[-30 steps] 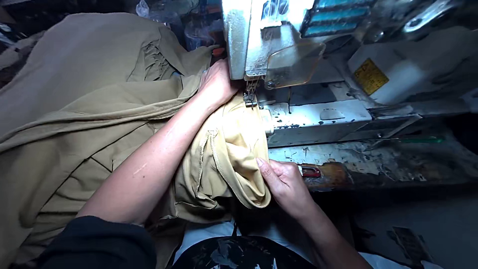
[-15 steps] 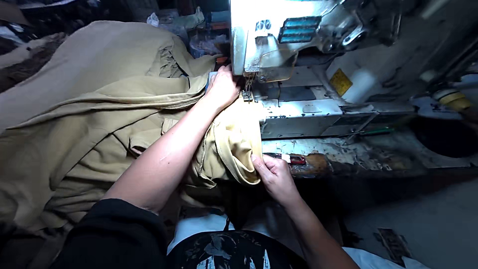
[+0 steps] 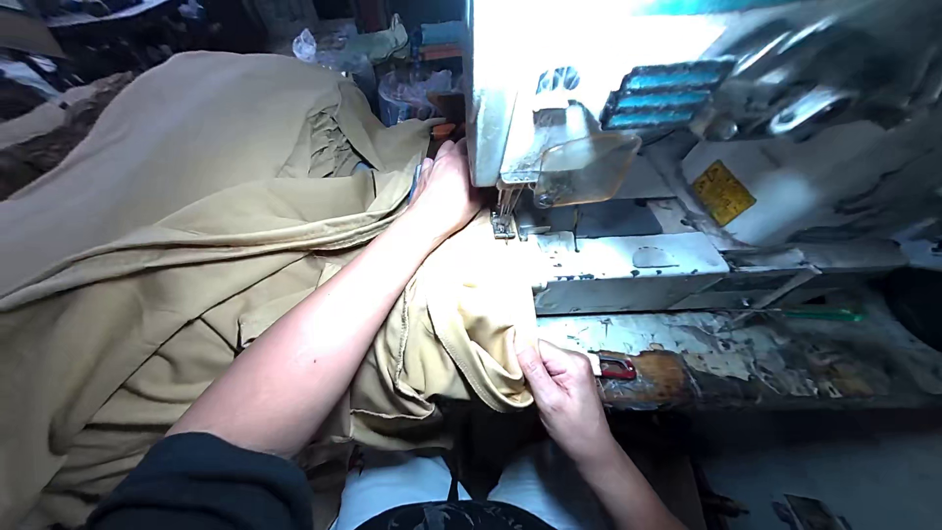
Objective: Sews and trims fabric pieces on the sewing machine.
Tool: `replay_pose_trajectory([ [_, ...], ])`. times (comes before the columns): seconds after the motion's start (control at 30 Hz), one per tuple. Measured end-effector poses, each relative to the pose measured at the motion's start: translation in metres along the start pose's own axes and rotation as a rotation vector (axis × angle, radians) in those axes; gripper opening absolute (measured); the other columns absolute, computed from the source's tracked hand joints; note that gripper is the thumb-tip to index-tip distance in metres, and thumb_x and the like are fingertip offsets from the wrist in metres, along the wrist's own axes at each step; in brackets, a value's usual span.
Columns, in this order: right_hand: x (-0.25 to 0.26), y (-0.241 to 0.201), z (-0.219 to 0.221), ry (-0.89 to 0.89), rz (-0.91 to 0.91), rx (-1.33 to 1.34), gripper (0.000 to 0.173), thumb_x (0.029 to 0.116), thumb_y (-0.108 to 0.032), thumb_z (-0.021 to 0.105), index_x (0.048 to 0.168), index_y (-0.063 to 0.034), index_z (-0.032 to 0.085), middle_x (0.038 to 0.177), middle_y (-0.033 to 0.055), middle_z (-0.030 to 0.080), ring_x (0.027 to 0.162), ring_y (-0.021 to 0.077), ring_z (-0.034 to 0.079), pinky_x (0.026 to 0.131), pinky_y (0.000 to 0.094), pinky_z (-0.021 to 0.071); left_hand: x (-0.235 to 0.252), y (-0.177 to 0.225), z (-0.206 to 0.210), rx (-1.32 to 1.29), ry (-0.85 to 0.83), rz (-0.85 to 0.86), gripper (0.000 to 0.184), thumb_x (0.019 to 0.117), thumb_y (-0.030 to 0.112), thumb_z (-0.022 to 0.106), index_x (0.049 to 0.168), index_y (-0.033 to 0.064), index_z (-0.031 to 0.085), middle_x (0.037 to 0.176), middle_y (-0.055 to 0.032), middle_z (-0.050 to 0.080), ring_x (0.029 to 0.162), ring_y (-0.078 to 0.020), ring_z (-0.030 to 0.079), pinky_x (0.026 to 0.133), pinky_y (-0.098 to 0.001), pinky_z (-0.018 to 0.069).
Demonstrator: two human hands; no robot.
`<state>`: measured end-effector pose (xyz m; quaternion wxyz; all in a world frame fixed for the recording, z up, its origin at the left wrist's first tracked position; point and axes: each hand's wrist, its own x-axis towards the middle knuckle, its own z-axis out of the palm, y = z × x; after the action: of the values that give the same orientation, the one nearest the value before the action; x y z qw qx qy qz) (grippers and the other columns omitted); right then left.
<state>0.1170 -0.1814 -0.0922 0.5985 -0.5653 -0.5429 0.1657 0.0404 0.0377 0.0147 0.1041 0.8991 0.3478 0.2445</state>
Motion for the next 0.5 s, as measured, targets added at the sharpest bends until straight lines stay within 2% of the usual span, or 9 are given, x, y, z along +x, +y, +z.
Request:
replay_pose_trajectory([
  [0.13, 0.032, -0.003, 0.003, -0.011, 0.051, 0.010, 0.032, 0.0972, -0.011, 0.051, 0.068, -0.0049, 0.062, 0.059, -0.0073, 0.052, 0.057, -0.0096, 0.049, 0.056, 0.0102, 0.0402, 0.011, 0.004, -0.012, -0.002, -0.051, -0.085, 0.040, 0.0984, 0.016, 0.064, 0.133, -0.0040, 0.061, 0.138, -0.0264, 0.058, 0.133, -0.0449, 0.051, 0.107, -0.0650, 0.0371],
  [0.2, 0.045, -0.010, 0.002, -0.025, 0.100, 0.037, 0.033, 0.0991, -0.010, 0.050, 0.068, -0.0065, 0.061, 0.061, -0.0084, 0.053, 0.060, -0.0083, 0.050, 0.059, 0.0124, 0.0409, 0.022, -0.006, -0.011, 0.012, -0.021, -0.074, 0.038, 0.0979, 0.013, 0.064, 0.131, -0.0037, 0.064, 0.140, -0.0265, 0.058, 0.134, -0.0471, 0.050, 0.105, -0.0693, 0.0366],
  [0.27, 0.042, -0.018, -0.004, -0.058, 0.116, -0.003, 0.032, 0.1013, -0.012, 0.049, 0.074, -0.0060, 0.065, 0.065, -0.0062, 0.058, 0.060, -0.0044, 0.057, 0.058, 0.0164, 0.0475, 0.028, -0.012, -0.012, 0.050, 0.001, -0.088, 0.039, 0.0985, 0.016, 0.063, 0.134, 0.0017, 0.064, 0.141, -0.0238, 0.057, 0.136, -0.0447, 0.048, 0.107, -0.0685, 0.0370],
  [0.3, 0.033, -0.020, -0.010, -0.096, 0.076, -0.080, 0.034, 0.1037, -0.017, 0.048, 0.079, -0.0047, 0.069, 0.066, -0.0031, 0.063, 0.058, -0.0002, 0.063, 0.055, 0.0194, 0.0549, 0.021, -0.015, -0.015, 0.052, 0.034, -0.053, 0.037, 0.0990, 0.016, 0.061, 0.133, 0.0022, 0.066, 0.139, -0.0229, 0.058, 0.136, -0.0433, 0.049, 0.106, -0.0675, 0.0376],
  [0.33, 0.020, -0.020, -0.017, -0.127, 0.017, -0.189, 0.041, 0.1057, -0.026, 0.047, 0.081, -0.0057, 0.072, 0.064, -0.0013, 0.064, 0.055, 0.0044, 0.064, 0.051, 0.0245, 0.0551, 0.004, -0.018, -0.021, 0.041, 0.081, 0.040, 0.031, 0.0982, 0.017, 0.061, 0.123, 0.0000, 0.070, 0.133, -0.0225, 0.061, 0.133, -0.0427, 0.051, 0.103, -0.0659, 0.0394],
  [0.37, 0.005, -0.021, -0.026, -0.170, -0.035, -0.298, 0.049, 0.1067, -0.038, 0.045, 0.083, -0.0086, 0.076, 0.063, -0.0008, 0.065, 0.053, 0.0086, 0.063, 0.049, 0.0302, 0.0533, -0.019, -0.022, -0.028, 0.028, 0.105, 0.187, 0.028, 0.0972, 0.024, 0.061, 0.104, -0.0006, 0.074, 0.123, -0.0206, 0.065, 0.125, -0.0407, 0.054, 0.100, -0.0627, 0.0407],
  [0.4, -0.008, -0.022, -0.034, -0.206, -0.067, -0.389, 0.055, 0.1038, -0.050, 0.045, 0.082, -0.0113, 0.078, 0.061, -0.0001, 0.066, 0.051, 0.0123, 0.062, 0.047, 0.0355, 0.0509, -0.046, -0.024, -0.035, 0.016, 0.070, 0.344, 0.036, 0.0981, 0.032, 0.058, 0.083, 0.0031, 0.073, 0.109, -0.0170, 0.067, 0.117, -0.0366, 0.056, 0.099, -0.0586, 0.0396],
  [0.43, -0.017, -0.024, -0.039, -0.253, -0.072, -0.459, 0.061, 0.0988, -0.061, 0.047, 0.083, -0.0128, 0.080, 0.061, 0.0013, 0.067, 0.051, 0.0158, 0.063, 0.047, 0.0403, 0.0497, -0.072, -0.026, -0.042, 0.031, -0.005, 0.485, 0.045, 0.0992, 0.039, 0.054, 0.067, 0.0094, 0.066, 0.091, -0.0102, 0.065, 0.105, -0.0304, 0.058, 0.100, -0.0539, 0.0379],
  [0.5, -0.020, -0.031, -0.042, -0.462, -0.018, -0.549, 0.068, 0.0897, -0.072, 0.053, 0.099, -0.0105, 0.081, 0.071, 0.0081, 0.072, 0.064, 0.0266, 0.070, 0.056, 0.0510, 0.0537, -0.112, -0.030, -0.066, 0.148, -0.196, 0.666, 0.057, 0.1029, 0.046, 0.050, 0.056, 0.0145, 0.060, 0.066, -0.0013, 0.059, 0.084, -0.0219, 0.063, 0.104, -0.0511, 0.0384],
])
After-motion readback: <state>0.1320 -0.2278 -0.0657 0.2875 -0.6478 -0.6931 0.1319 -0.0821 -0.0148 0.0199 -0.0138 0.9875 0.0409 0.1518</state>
